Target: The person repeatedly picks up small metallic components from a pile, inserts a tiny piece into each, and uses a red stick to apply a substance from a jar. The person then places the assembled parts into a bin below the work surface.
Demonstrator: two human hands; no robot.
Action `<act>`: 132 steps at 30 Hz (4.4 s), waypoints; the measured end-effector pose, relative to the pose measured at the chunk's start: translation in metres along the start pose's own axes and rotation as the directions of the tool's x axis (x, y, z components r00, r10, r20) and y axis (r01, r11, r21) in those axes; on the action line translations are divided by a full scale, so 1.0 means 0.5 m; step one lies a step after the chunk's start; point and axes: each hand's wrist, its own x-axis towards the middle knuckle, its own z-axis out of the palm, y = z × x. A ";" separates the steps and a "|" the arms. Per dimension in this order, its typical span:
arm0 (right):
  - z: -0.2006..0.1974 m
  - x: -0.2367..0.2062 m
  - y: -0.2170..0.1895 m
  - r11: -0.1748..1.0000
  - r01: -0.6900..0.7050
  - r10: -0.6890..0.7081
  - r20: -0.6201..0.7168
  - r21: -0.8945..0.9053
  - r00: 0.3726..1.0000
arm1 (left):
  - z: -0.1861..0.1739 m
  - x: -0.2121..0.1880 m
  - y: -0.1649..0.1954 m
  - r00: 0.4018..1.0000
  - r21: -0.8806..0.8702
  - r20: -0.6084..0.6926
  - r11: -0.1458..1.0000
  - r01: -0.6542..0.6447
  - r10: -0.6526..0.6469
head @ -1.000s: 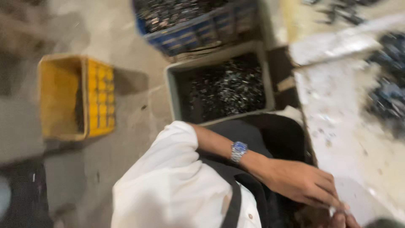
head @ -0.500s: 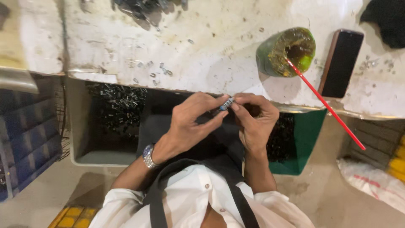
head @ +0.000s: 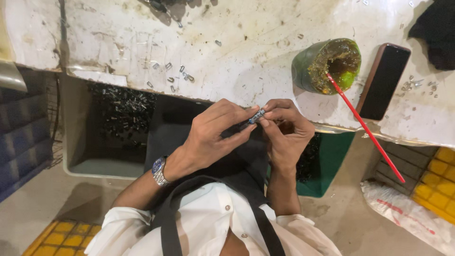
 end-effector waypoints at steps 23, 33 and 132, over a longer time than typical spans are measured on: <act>-0.079 0.012 -0.057 0.985 0.167 -0.161 -0.554 -0.040 0.817 | 0.001 0.012 0.001 0.998 0.078 0.014 0.995 -0.059 0.058; -0.151 -0.002 -0.081 0.924 0.342 -0.374 -0.591 -0.172 0.714 | 0.011 0.029 0.021 0.993 0.240 -0.118 0.971 0.002 0.027; -0.101 0.014 -0.059 0.995 0.022 -0.047 -0.256 -0.101 0.965 | 0.019 0.017 0.038 0.942 -0.167 0.162 0.932 0.321 -0.295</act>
